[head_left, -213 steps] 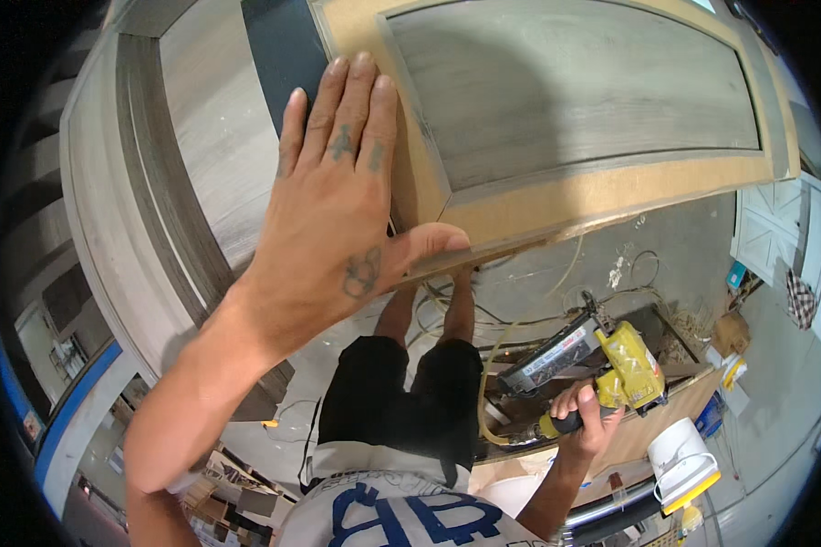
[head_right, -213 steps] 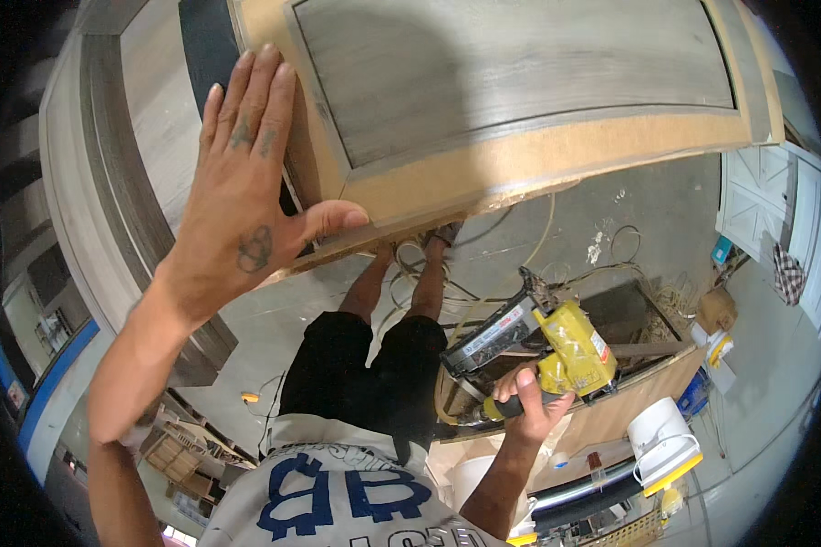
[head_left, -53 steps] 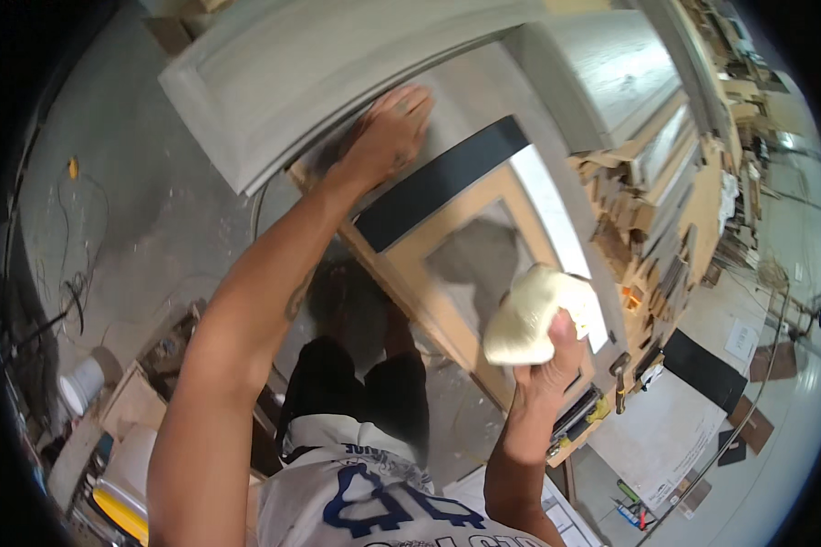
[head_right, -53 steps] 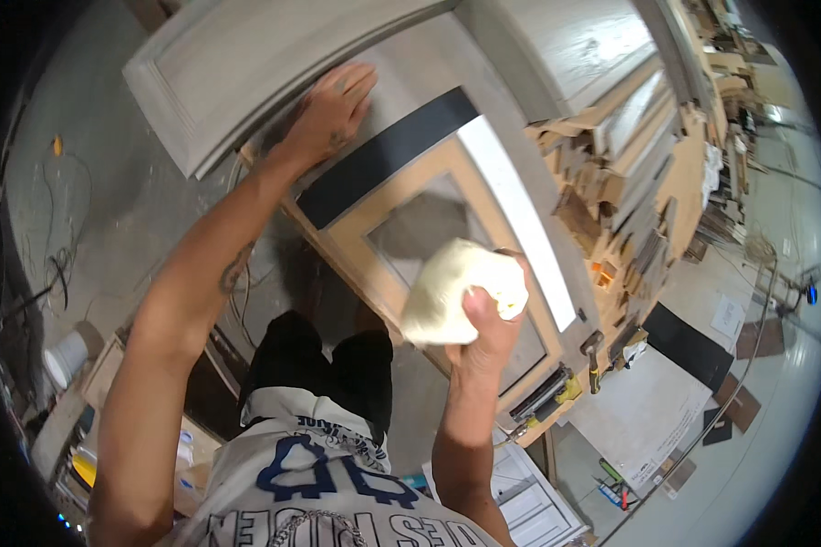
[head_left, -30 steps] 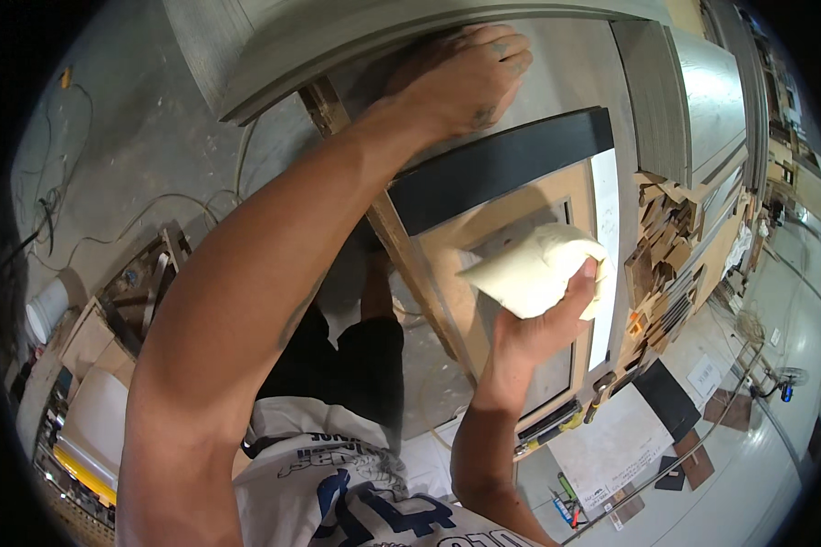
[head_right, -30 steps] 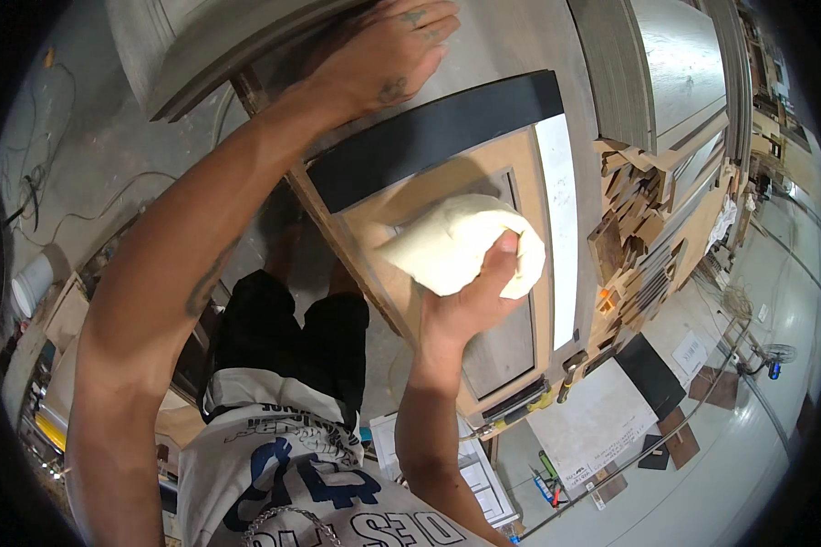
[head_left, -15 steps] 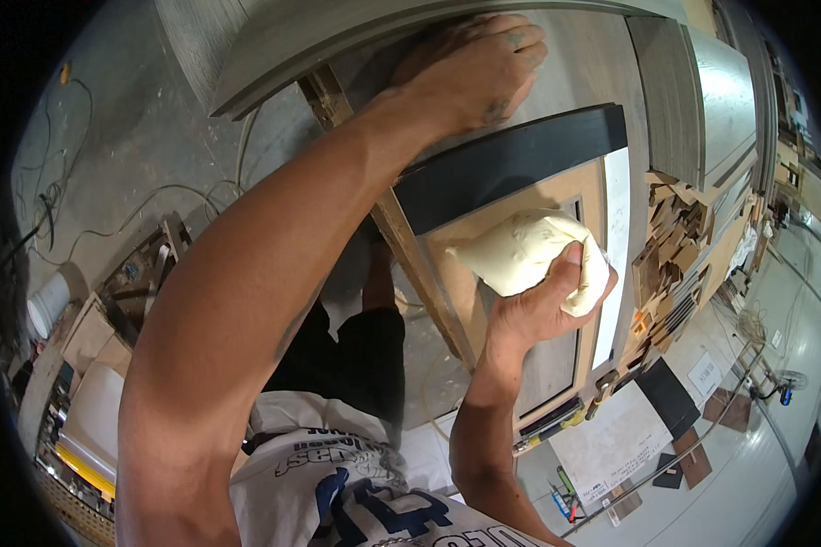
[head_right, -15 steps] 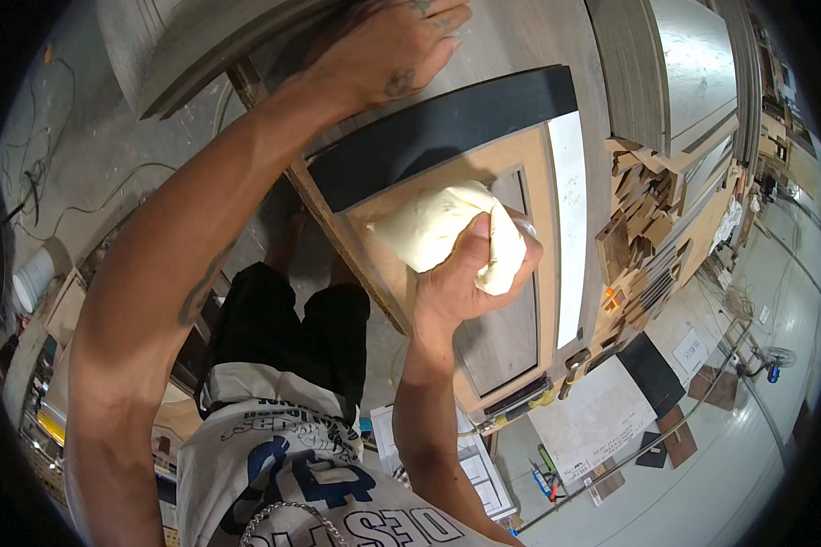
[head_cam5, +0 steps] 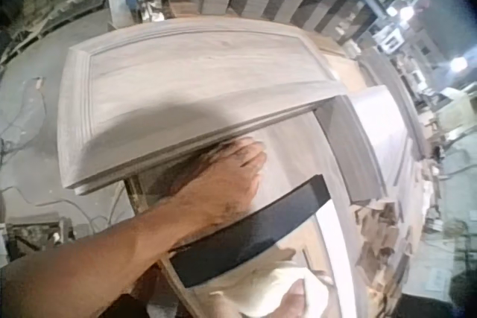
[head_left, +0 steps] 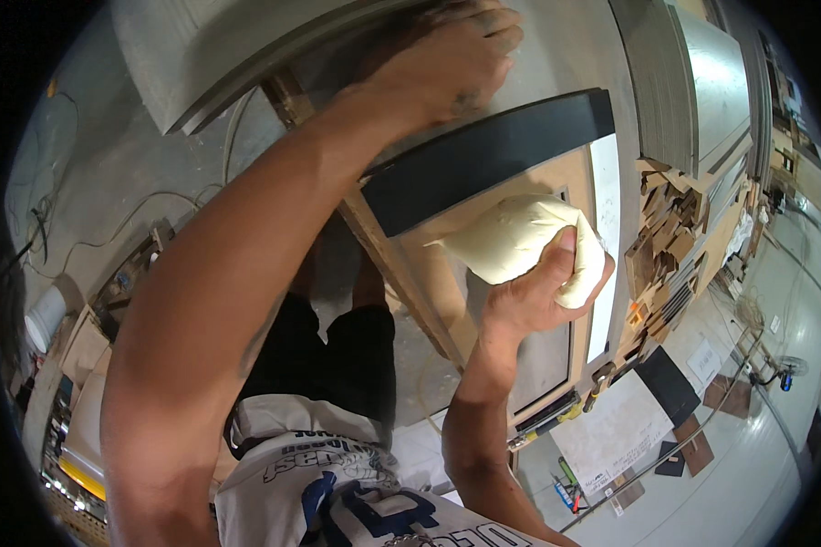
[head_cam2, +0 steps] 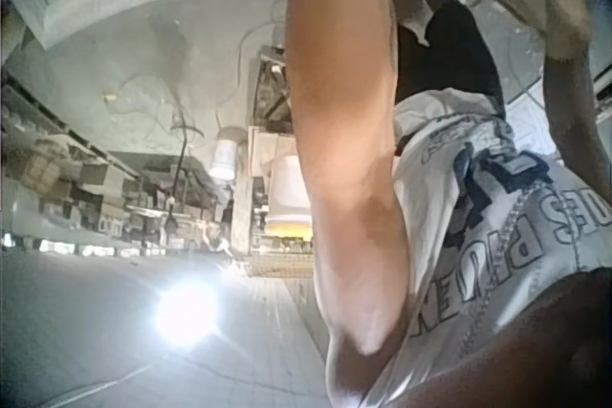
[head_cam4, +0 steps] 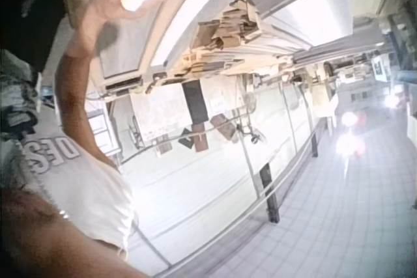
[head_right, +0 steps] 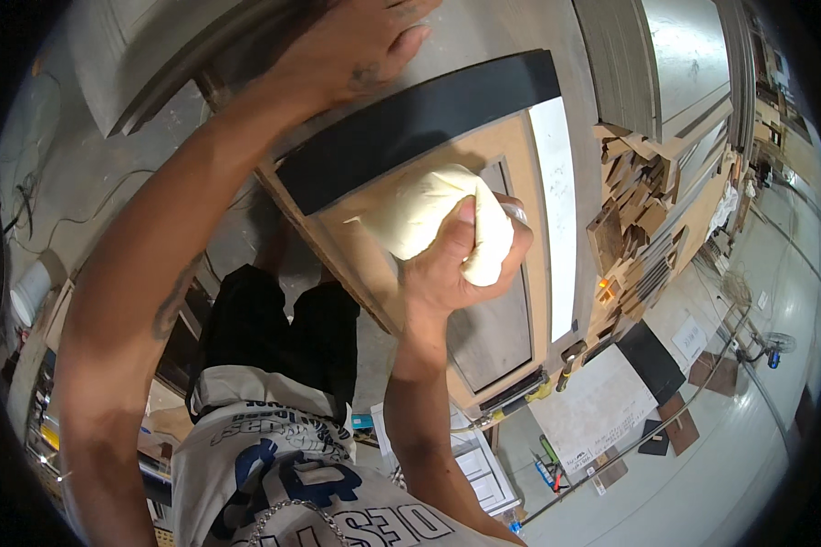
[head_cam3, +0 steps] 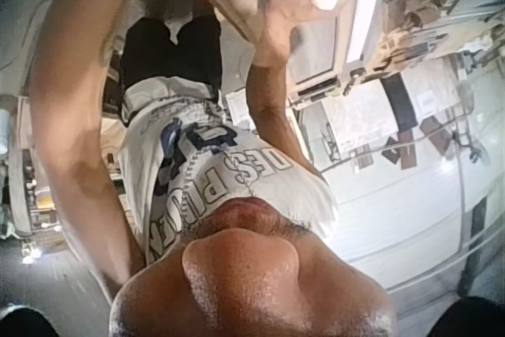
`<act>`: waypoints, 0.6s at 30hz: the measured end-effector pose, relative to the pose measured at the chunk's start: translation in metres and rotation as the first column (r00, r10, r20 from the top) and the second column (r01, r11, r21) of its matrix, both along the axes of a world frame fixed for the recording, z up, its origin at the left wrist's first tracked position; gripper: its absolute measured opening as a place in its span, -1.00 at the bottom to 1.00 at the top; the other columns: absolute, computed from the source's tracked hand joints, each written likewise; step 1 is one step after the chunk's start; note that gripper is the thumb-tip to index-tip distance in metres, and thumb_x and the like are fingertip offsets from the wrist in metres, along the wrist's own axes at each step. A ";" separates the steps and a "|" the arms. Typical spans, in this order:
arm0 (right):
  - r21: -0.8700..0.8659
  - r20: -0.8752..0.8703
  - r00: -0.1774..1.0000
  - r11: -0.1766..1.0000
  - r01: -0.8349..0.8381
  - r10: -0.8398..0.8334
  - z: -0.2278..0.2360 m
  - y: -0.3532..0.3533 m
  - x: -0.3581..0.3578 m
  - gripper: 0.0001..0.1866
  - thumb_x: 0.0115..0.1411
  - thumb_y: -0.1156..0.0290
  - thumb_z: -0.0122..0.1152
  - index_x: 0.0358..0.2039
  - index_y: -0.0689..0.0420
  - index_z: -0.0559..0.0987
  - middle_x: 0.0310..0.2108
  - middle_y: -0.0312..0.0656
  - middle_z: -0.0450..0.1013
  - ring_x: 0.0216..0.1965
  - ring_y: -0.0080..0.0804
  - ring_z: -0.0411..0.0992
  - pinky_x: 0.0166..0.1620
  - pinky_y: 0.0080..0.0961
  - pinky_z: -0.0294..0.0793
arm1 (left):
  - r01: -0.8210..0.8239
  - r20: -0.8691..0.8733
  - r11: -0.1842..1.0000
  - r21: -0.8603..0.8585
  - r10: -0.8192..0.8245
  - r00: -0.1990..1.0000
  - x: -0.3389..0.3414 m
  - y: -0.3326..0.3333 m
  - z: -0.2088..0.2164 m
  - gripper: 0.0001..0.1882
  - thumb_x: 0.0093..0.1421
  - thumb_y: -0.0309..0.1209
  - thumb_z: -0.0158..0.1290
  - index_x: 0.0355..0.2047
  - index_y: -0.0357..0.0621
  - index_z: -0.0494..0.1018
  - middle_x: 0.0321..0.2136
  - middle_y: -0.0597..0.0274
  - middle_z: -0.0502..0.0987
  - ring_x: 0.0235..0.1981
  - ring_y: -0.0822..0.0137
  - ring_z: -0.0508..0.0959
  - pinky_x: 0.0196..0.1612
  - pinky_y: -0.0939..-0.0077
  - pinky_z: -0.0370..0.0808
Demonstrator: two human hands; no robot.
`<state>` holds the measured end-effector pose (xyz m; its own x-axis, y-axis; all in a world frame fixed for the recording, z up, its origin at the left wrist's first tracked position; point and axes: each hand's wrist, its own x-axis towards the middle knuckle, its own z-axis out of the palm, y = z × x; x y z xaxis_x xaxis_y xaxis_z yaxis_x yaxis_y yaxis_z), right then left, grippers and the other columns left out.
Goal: Assembling the frame of a cabinet door using a pneumatic nail gun and wood glue.
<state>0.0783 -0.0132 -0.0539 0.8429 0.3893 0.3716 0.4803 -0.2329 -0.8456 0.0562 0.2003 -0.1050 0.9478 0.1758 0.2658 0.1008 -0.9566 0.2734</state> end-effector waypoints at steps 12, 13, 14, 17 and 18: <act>0.013 -0.012 0.995 0.995 0.099 -0.099 0.002 0.012 0.017 -0.83 0.31 0.40 0.05 -0.23 0.27 0.43 -0.36 -0.11 0.48 -0.38 -0.49 0.48 -0.29 -0.53 0.51 | -0.131 0.239 0.935 -0.329 0.217 0.946 0.000 -0.001 -0.010 -0.62 0.29 -0.37 -0.09 0.01 -0.40 0.39 0.06 -0.17 0.41 0.18 -0.06 0.36 0.29 0.15 0.24; 0.015 -0.019 0.994 0.994 0.107 -0.107 0.004 0.014 0.018 -0.82 0.32 0.40 0.05 -0.22 0.28 0.44 -0.36 -0.11 0.48 -0.37 -0.49 0.48 -0.28 -0.53 0.52 | -0.133 0.230 0.937 -0.322 0.214 0.949 0.000 -0.001 -0.008 -0.62 0.29 -0.37 -0.09 0.02 -0.40 0.39 0.08 -0.17 0.41 0.19 -0.06 0.35 0.30 0.15 0.24; 0.016 -0.024 0.993 0.993 0.116 -0.115 0.004 0.015 0.020 -0.81 0.32 0.40 0.05 -0.22 0.28 0.44 -0.36 -0.12 0.48 -0.36 -0.49 0.48 -0.28 -0.53 0.52 | -0.135 0.222 0.939 -0.315 0.211 0.952 0.000 0.000 -0.007 -0.61 0.29 -0.37 -0.09 0.03 -0.40 0.40 0.10 -0.18 0.40 0.20 -0.06 0.34 0.30 0.15 0.23; -0.001 0.039 0.997 0.998 0.062 -0.062 0.004 0.011 0.032 -0.81 0.33 0.40 0.04 -0.21 0.29 0.45 -0.35 -0.13 0.49 -0.36 -0.50 0.48 -0.28 -0.54 0.52 | -0.096 0.158 0.932 -0.350 0.159 0.975 -0.001 0.002 0.002 -0.59 0.30 -0.35 -0.08 0.06 -0.38 0.39 0.14 -0.15 0.37 0.22 -0.04 0.32 0.32 0.15 0.21; 0.000 0.041 0.997 0.998 0.066 -0.066 0.003 0.011 0.037 -0.81 0.33 0.40 0.04 -0.21 0.29 0.45 -0.35 -0.13 0.49 -0.36 -0.50 0.48 -0.28 -0.54 0.52 | -0.091 0.160 0.933 -0.349 0.155 0.975 -0.001 0.001 0.004 -0.59 0.30 -0.35 -0.08 0.06 -0.38 0.39 0.14 -0.15 0.37 0.22 -0.04 0.32 0.32 0.15 0.21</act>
<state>0.1149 -0.0026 -0.0507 0.8509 0.3335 0.4058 0.4979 -0.2662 -0.8254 0.0550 0.2013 -0.1010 0.8540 0.3974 0.3357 0.1295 -0.7874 0.6026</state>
